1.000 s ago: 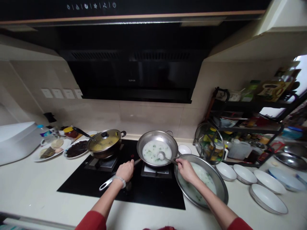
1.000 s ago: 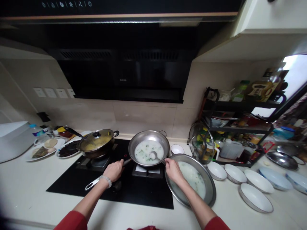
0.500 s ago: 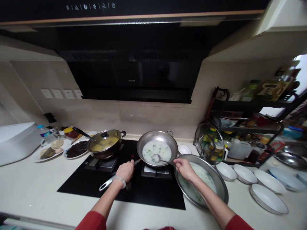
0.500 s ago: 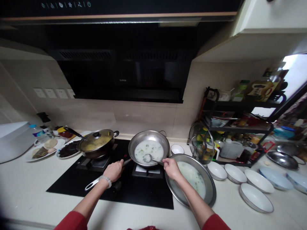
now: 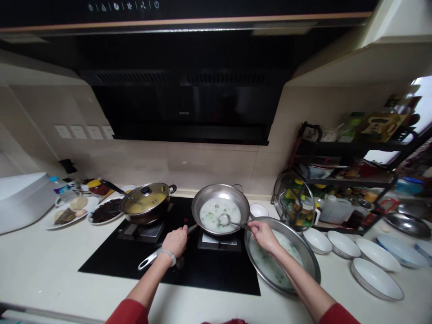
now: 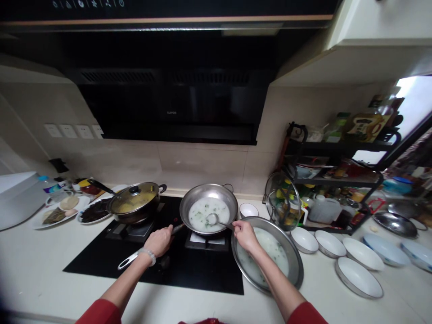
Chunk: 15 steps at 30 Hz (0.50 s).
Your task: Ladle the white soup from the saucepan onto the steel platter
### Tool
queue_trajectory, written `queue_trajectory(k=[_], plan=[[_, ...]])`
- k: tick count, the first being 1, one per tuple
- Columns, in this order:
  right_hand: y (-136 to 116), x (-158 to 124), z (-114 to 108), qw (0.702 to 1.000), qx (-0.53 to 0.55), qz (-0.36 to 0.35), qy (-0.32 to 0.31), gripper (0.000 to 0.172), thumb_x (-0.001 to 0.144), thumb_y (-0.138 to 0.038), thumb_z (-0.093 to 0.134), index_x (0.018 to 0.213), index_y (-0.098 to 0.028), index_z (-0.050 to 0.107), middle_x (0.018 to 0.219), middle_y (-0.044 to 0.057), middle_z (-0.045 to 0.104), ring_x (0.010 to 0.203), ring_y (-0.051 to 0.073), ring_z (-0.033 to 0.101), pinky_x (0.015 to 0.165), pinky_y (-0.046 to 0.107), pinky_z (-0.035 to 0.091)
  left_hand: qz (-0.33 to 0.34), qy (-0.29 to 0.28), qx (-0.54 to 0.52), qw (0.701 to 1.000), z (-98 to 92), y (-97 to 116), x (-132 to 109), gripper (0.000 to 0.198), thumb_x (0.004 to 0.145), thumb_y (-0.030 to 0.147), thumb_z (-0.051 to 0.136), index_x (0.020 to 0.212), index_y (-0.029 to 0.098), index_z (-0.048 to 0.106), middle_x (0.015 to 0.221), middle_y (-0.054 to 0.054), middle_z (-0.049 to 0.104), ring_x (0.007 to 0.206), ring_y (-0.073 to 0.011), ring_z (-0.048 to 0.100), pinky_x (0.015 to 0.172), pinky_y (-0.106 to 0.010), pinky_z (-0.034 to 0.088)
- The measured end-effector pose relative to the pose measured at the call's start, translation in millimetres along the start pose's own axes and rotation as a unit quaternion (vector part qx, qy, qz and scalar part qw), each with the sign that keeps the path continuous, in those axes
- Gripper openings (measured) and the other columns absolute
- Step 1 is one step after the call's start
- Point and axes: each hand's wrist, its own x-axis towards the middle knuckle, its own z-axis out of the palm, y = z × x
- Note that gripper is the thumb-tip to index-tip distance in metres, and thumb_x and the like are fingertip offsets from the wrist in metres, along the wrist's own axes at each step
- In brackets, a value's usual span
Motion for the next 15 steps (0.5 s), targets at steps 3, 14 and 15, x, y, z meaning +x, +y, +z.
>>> queue_trajectory(k=[3,14,15], plan=[[-0.4,-1.4,-2.2,0.997,-0.064,-0.042,0.008,0.033,0.078,-0.016,0.042,0.094,-0.01,0.07,0.075,0.009,0.07,0.076,0.022,0.066,0.073,0.031,0.046,-0.004,-0.003,-0.002,1.0,0.4,-0.3,-0.2,0.033,0.09,0.026,0.036,0.115,0.011,0.05,0.1,-0.017,0.066,0.09,-0.0275,0.067,0.075,-0.038,0.05],[-6.0,-6.8,-1.1,0.966,-0.238,-0.097,0.007,0.041,0.085,-0.015,0.034,0.108,-0.011,0.067,0.107,0.014,0.071,0.103,0.025,0.065,0.089,0.032,0.044,0.002,-0.001,0.002,1.0,-0.6,-0.4,0.6,0.034,0.09,0.024,0.036,0.117,0.009,0.05,0.1,-0.018,0.066,0.091,-0.0286,0.066,0.075,-0.039,0.051],[-5.7,-6.8,-0.3,0.965,-0.242,-0.097,0.007,0.041,0.085,-0.015,0.034,0.11,-0.01,0.066,0.108,0.015,0.07,0.103,0.025,0.065,0.089,0.033,0.044,0.003,0.0,0.003,1.0,-0.4,-0.5,0.6,0.034,0.09,0.024,0.037,0.118,0.009,0.049,0.101,-0.018,0.066,0.091,-0.0286,0.066,0.075,-0.039,0.051]])
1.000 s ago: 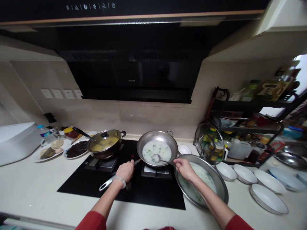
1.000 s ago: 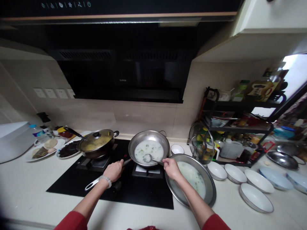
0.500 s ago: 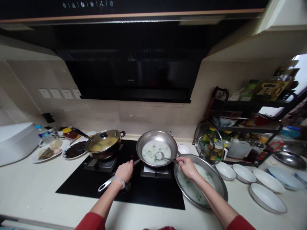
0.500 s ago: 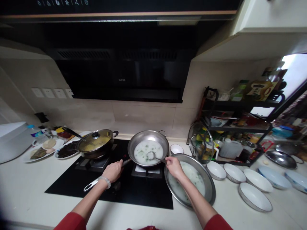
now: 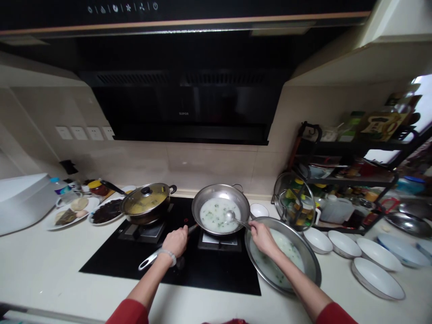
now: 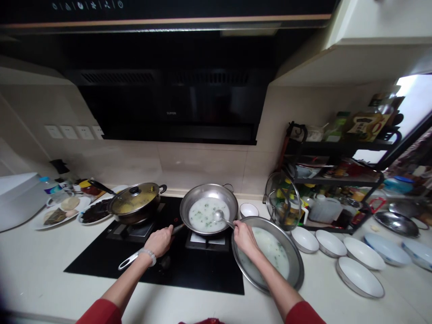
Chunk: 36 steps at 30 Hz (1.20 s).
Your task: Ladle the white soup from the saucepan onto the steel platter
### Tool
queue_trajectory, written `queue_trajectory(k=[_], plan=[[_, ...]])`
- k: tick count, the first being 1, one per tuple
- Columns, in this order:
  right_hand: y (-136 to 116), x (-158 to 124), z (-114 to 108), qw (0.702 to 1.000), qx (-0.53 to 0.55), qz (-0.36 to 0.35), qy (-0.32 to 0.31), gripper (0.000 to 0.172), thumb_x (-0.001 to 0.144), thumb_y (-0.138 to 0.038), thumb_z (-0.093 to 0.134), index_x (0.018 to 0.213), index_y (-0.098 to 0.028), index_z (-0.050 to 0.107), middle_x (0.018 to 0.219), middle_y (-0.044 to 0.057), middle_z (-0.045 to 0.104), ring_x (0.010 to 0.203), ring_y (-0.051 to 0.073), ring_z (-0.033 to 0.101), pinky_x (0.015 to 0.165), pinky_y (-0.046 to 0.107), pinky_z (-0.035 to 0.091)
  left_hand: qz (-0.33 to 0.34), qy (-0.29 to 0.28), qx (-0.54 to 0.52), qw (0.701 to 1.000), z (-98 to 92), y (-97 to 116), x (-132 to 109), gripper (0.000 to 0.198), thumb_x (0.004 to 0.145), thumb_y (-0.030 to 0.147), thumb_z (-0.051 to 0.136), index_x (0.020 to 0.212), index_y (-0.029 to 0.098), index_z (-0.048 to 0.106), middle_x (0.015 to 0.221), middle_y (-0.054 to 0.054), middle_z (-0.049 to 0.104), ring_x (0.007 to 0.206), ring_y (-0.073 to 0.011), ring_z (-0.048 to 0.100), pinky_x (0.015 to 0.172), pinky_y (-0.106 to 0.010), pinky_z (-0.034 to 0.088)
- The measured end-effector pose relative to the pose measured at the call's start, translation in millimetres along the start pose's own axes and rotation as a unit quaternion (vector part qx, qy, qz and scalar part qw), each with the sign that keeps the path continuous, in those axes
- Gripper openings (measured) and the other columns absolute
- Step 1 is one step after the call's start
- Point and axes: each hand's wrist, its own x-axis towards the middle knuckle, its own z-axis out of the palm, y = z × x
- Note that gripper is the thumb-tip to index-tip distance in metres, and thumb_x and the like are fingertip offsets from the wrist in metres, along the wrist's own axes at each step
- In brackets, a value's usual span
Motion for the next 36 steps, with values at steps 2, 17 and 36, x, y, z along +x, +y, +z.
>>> queue_trajectory(k=[2,17,36], plan=[[0,0,2,1.0,-0.007,-0.003,0.001,0.042,0.085,-0.015,0.034,0.113,-0.008,0.065,0.11,0.017,0.07,0.104,0.026,0.064,0.091,0.034,0.043,-0.002,-0.004,-0.001,1.0,0.1,0,0,0.033,0.09,0.025,0.037,0.117,0.01,0.049,0.101,-0.019,0.066,0.091,-0.0281,0.066,0.076,-0.038,0.05],[6,1,6,0.998,0.059,0.002,0.006,0.039,0.08,-0.016,0.036,0.099,-0.011,0.071,0.096,0.013,0.073,0.096,0.025,0.066,0.085,0.032,0.045,-0.003,-0.006,0.003,1.0,1.9,-1,1,0.038,0.09,0.025,0.034,0.122,0.009,0.048,0.103,-0.019,0.065,0.092,-0.028,0.066,0.076,-0.039,0.05],[8,-2,-4,0.991,0.123,0.052,0.021,0.038,0.073,-0.02,0.043,0.095,-0.015,0.073,0.07,0.006,0.071,0.073,0.021,0.066,0.068,0.03,0.048,0.006,-0.002,0.006,1.0,2.6,-1,1,0.035,0.091,0.026,0.034,0.119,0.009,0.049,0.101,-0.019,0.066,0.091,-0.0293,0.067,0.075,-0.04,0.051]])
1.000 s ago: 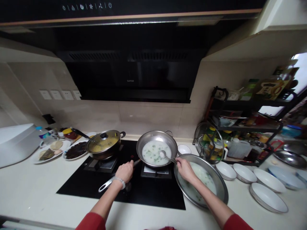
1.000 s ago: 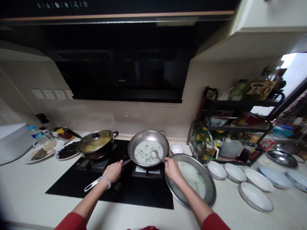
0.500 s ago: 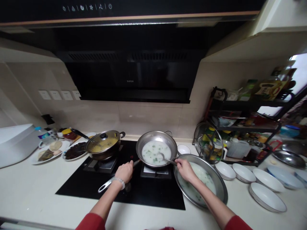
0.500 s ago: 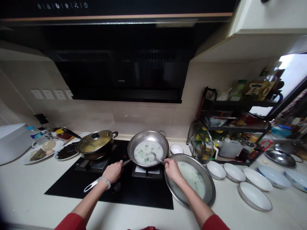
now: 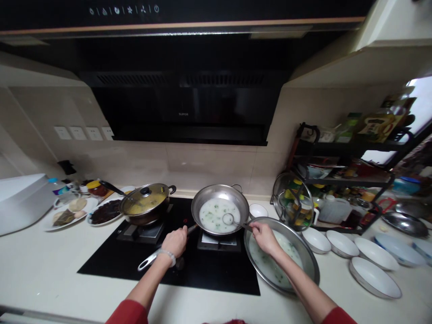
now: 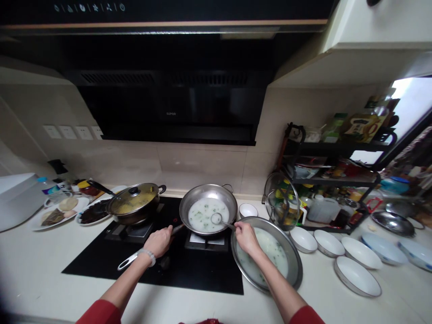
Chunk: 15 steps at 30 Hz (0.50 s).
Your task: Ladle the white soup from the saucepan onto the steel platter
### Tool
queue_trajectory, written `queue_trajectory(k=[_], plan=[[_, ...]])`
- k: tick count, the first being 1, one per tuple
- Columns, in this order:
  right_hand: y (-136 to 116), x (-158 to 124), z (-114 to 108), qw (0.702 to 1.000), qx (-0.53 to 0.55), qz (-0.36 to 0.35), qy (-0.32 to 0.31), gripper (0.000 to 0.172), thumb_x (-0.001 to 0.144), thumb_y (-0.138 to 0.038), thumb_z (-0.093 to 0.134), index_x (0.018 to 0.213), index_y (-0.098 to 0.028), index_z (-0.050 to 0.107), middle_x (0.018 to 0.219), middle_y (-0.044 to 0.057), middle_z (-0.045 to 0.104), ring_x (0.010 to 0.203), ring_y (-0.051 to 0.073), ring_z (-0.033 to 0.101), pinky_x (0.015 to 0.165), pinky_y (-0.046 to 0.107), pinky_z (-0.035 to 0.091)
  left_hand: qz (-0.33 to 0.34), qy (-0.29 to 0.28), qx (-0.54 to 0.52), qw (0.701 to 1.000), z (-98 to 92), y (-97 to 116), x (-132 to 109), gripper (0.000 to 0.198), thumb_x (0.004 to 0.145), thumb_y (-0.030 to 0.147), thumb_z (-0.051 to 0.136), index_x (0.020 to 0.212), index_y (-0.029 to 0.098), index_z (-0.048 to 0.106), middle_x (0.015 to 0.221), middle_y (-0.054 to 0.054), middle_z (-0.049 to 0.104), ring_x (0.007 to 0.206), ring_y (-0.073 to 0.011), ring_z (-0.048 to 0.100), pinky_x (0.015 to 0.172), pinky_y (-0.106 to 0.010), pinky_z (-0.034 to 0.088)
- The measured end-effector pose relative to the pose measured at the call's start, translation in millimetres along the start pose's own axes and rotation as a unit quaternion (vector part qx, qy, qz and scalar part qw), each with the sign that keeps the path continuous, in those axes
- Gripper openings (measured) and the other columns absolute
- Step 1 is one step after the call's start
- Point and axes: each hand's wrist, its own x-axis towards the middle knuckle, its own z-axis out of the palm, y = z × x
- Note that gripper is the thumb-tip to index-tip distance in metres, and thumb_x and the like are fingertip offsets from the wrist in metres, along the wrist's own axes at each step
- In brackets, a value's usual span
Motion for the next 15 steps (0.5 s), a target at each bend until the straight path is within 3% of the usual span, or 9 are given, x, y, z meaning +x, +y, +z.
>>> queue_trajectory(k=[10,15], plan=[[7.5,0.5,5.2,0.989,0.127,0.071,0.001,0.033,0.075,-0.018,0.042,0.093,-0.01,0.068,0.055,0.001,0.062,0.05,0.014,0.055,0.051,0.023,0.042,-0.005,0.0,-0.003,1.0,-1.9,1.0,-0.3,0.036,0.09,0.025,0.036,0.119,0.009,0.049,0.101,-0.018,0.066,0.091,-0.0289,0.067,0.075,-0.039,0.051],[8.2,-1.3,3.7,0.986,0.152,0.072,-0.007,0.03,0.076,-0.018,0.042,0.092,-0.01,0.066,0.05,-0.001,0.057,0.045,0.012,0.05,0.047,0.023,0.038,-0.005,-0.007,-0.007,1.0,-3.3,1.1,-0.8,0.035,0.091,0.026,0.035,0.119,0.009,0.048,0.103,-0.019,0.066,0.093,-0.0286,0.066,0.075,-0.038,0.051]])
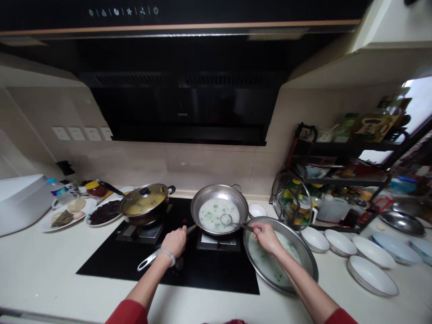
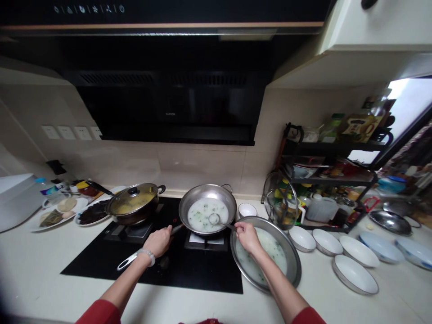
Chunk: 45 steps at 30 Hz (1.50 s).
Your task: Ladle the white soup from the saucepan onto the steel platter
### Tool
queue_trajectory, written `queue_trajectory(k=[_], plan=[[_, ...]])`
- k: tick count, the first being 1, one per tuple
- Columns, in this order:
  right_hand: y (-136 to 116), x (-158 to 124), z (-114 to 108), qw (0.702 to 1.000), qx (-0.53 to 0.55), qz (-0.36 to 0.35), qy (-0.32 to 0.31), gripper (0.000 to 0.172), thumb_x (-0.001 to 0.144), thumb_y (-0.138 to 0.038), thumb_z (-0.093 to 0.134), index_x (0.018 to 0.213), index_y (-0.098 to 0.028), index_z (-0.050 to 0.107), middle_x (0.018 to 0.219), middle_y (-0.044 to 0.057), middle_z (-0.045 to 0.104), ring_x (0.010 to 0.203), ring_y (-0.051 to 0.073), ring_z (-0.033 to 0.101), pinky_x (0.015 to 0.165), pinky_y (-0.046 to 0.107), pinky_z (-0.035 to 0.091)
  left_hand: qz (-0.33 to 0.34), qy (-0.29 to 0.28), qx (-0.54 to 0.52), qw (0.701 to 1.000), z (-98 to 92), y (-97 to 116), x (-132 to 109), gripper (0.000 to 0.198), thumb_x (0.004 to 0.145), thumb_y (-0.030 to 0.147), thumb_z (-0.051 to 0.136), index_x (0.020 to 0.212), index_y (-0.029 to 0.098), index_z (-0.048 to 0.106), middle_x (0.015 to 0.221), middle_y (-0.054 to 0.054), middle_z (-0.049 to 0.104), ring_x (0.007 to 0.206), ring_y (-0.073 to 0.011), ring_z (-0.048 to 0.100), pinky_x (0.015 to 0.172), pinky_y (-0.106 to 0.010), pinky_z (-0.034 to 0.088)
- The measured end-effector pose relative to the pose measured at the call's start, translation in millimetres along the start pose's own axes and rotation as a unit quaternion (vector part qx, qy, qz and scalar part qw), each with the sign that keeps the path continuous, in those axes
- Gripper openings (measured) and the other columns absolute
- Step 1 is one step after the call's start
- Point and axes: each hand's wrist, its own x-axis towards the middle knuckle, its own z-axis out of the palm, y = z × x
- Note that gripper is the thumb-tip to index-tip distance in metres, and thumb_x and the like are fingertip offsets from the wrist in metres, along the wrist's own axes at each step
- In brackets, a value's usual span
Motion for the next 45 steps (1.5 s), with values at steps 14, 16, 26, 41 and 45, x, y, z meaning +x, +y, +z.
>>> queue_trajectory(k=[14,16,26,41,45], plan=[[-6,-9,-8,1.0,0.017,0.015,0.001,0.03,0.076,-0.018,0.04,0.092,-0.012,0.066,0.048,-0.003,0.053,0.043,0.012,0.048,0.046,0.023,0.035,-0.008,-0.004,-0.002,1.0,-2.9,1,-1,0.034,0.09,0.024,0.035,0.119,0.01,0.048,0.103,-0.018,0.065,0.094,-0.0272,0.066,0.077,-0.038,0.05],[-8,-11,-10,1.0,0.028,0.012,0.0,0.03,0.075,-0.018,0.041,0.091,-0.012,0.066,0.048,-0.003,0.053,0.043,0.012,0.048,0.046,0.023,0.035,-0.012,-0.006,-0.003,1.0,-2.4,1,-1,0.034,0.09,0.024,0.035,0.119,0.011,0.048,0.103,-0.018,0.066,0.094,-0.027,0.066,0.078,-0.038,0.05],[-32,-36,-45,0.992,0.107,0.063,0.023,0.034,0.067,-0.028,0.049,0.093,-0.014,0.065,0.049,-0.005,0.048,0.041,0.01,0.041,0.041,0.022,0.026,-0.012,-0.01,-0.005,1.0,-3.1,1,-2,0.036,0.09,0.026,0.035,0.119,0.011,0.048,0.103,-0.019,0.066,0.094,-0.0281,0.066,0.078,-0.039,0.05],[60,-80,-122,0.977,-0.152,0.008,0.152,0.032,0.069,-0.033,0.046,0.087,-0.019,0.069,0.073,0.01,0.072,0.071,0.026,0.067,0.066,0.035,0.051,-0.008,-0.001,-0.004,1.0,5.7,-3,2,0.033,0.091,0.026,0.034,0.117,0.012,0.049,0.099,-0.017,0.066,0.09,-0.0266,0.067,0.076,-0.037,0.05],[92,-93,-115,0.941,-0.306,-0.089,0.118,0.037,0.075,-0.028,0.041,0.098,-0.02,0.069,0.104,0.012,0.072,0.091,0.026,0.069,0.078,0.035,0.053,-0.007,0.001,-0.002,1.0,3.3,-2,1,0.031,0.091,0.026,0.035,0.115,0.012,0.049,0.099,-0.016,0.066,0.091,-0.0258,0.067,0.077,-0.037,0.05]])
